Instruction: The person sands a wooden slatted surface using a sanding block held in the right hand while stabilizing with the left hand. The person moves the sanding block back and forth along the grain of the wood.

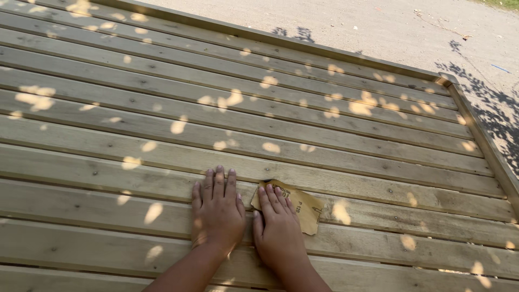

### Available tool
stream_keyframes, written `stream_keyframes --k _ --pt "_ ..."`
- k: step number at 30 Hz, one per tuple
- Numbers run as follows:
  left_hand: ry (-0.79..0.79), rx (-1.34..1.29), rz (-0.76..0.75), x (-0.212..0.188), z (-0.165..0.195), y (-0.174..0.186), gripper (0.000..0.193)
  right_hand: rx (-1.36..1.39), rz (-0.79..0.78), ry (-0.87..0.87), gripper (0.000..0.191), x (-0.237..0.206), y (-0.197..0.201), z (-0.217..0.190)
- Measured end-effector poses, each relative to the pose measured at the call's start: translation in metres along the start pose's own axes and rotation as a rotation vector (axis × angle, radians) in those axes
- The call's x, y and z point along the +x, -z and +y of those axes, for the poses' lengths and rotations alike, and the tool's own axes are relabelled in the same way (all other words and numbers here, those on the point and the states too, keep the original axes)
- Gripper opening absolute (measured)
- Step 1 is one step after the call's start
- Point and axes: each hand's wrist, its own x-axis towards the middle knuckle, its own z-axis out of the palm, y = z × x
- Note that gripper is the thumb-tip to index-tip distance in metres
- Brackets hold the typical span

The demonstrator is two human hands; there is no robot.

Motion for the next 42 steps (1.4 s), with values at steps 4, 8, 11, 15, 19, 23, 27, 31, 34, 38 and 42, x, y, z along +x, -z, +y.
stream_keyframes --k 4,8,11,15,19,23,27,31,34,38,42 --pt "-0.003 -0.015 0.003 -0.005 0.003 0.014 0.065 0.023 0.026 -0.041 0.052 0.053 0.020 0.004" --pt "0.004 -0.020 -0.025 -0.004 0.004 0.016 0.065 0.001 -0.007 -0.014 0.056 -0.016 0.021 -0.009" --pt "0.011 -0.021 -0.067 -0.001 0.001 0.010 0.063 -0.068 0.042 0.048 0.062 -0.062 0.009 -0.018" --pt "0.001 -0.026 -0.063 0.001 -0.001 0.009 0.065 -0.054 -0.007 -0.022 0.059 -0.020 0.009 -0.009" --pt "-0.012 -0.026 -0.046 0.003 -0.001 0.017 0.066 -0.034 -0.006 -0.110 0.059 0.069 0.025 0.010" --pt "-0.003 0.007 -0.078 0.001 -0.002 0.018 0.067 -0.047 -0.015 -0.110 0.059 0.034 0.022 0.005" --pt "-0.012 0.008 -0.046 0.001 -0.003 0.008 0.064 -0.117 0.029 0.010 0.066 -0.053 0.003 -0.016" --pt "-0.002 -0.034 -0.023 0.003 -0.004 0.004 0.067 -0.033 -0.056 -0.056 0.056 -0.032 0.005 -0.010" --pt "0.006 -0.010 -0.058 0.003 -0.003 0.010 0.067 0.000 -0.054 -0.130 0.053 0.025 0.014 0.002" --pt "0.010 -0.032 -0.066 -0.001 -0.002 0.021 0.062 -0.097 0.036 -0.103 0.059 0.041 0.006 -0.018" --pt "-0.001 -0.011 -0.075 -0.009 -0.004 0.027 0.065 -0.047 -0.013 -0.206 0.056 -0.007 0.019 0.006"
